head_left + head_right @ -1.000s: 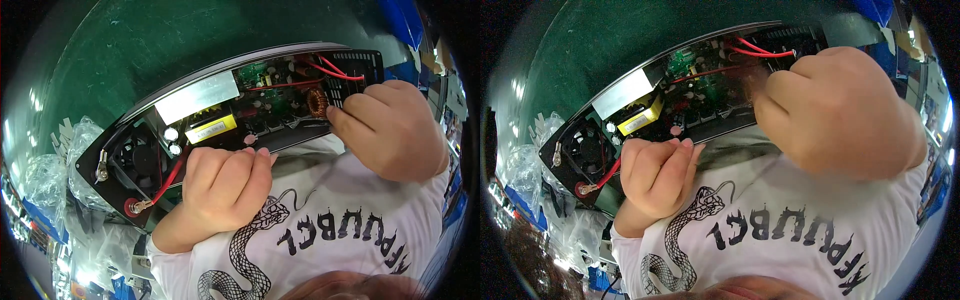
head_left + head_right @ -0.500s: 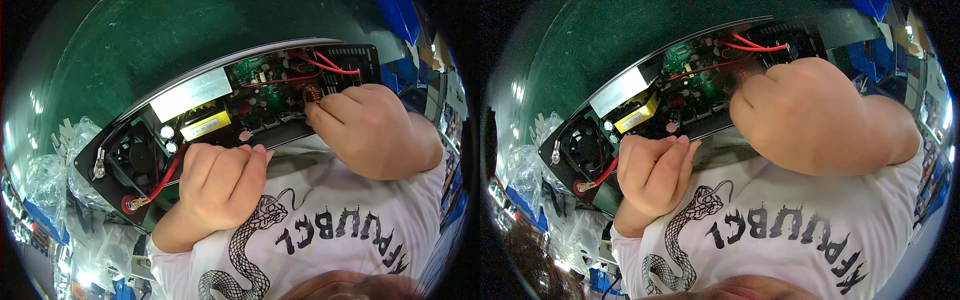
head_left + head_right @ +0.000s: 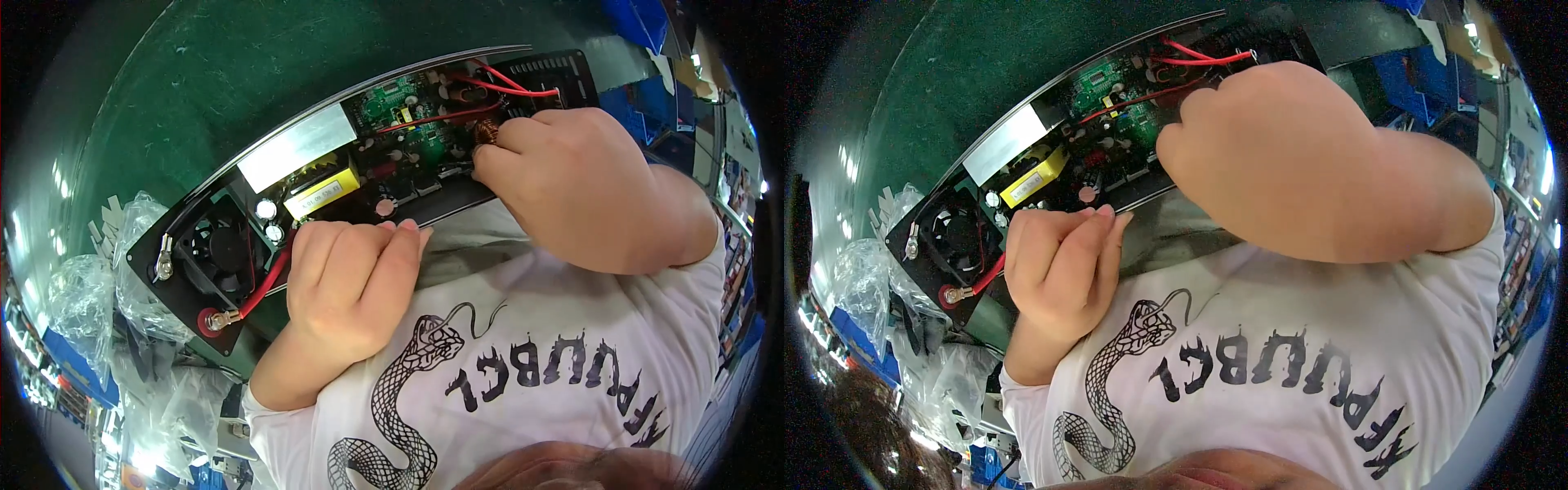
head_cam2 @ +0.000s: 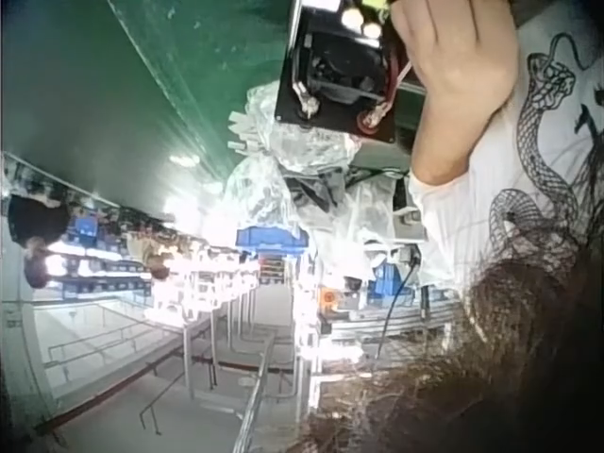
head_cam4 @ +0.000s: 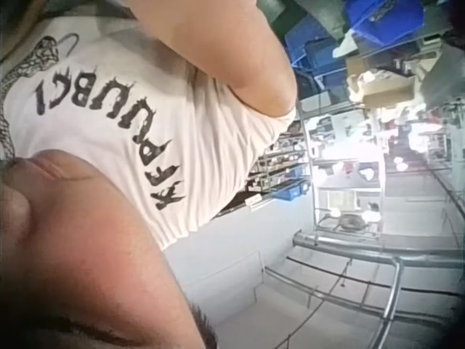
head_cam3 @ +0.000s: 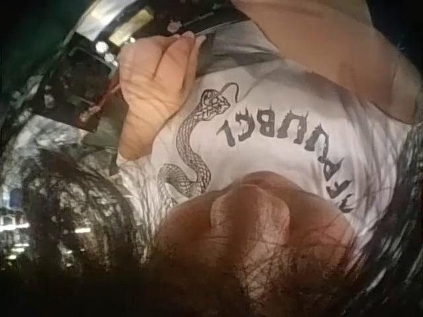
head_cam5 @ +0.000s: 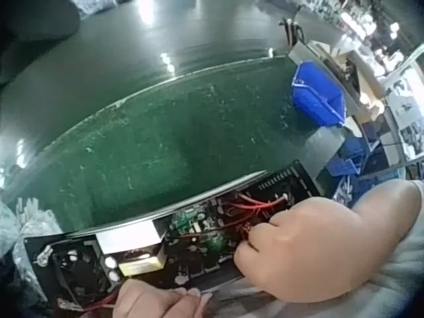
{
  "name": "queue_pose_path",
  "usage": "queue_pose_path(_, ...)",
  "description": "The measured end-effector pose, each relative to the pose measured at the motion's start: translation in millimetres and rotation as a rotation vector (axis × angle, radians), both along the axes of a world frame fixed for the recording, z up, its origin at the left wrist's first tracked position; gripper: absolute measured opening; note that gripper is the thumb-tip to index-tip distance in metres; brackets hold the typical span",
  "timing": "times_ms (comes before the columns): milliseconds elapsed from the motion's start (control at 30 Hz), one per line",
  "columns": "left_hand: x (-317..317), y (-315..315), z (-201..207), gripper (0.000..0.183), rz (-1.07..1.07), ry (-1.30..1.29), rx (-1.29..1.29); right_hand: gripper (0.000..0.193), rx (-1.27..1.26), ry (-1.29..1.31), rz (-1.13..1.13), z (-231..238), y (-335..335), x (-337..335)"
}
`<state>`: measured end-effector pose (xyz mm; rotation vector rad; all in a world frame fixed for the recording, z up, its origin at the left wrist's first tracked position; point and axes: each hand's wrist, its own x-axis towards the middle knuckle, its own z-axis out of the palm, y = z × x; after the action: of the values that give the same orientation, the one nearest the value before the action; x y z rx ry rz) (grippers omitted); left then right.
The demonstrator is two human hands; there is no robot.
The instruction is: Assembling an electronic power supply unit by installing a PCB and connecting wiring harnesses inside a metal housing.
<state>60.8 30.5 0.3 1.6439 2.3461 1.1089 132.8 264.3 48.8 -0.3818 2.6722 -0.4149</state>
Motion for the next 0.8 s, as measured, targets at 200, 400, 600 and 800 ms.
queue_pose_path(200,1,-2,0,0.023,0.017,-0.014,0.0,0.01,-0.004,-0.082,0.01,6,5,-3)
queue_pose_path(400,1,-3,0,0.023,0.012,-0.022,0.002,0.01,-0.011,-0.05,-0.024,11,6,-1)
queue_pose_path(600,1,-1,1,0.022,0.016,-0.022,-0.002,0.01,-0.063,-0.014,-0.017,8,6,-2)
queue_pose_path(800,1,-1,1,0.024,0.019,-0.026,-0.007,0.01,-0.1,0.03,-0.002,4,6,-3)
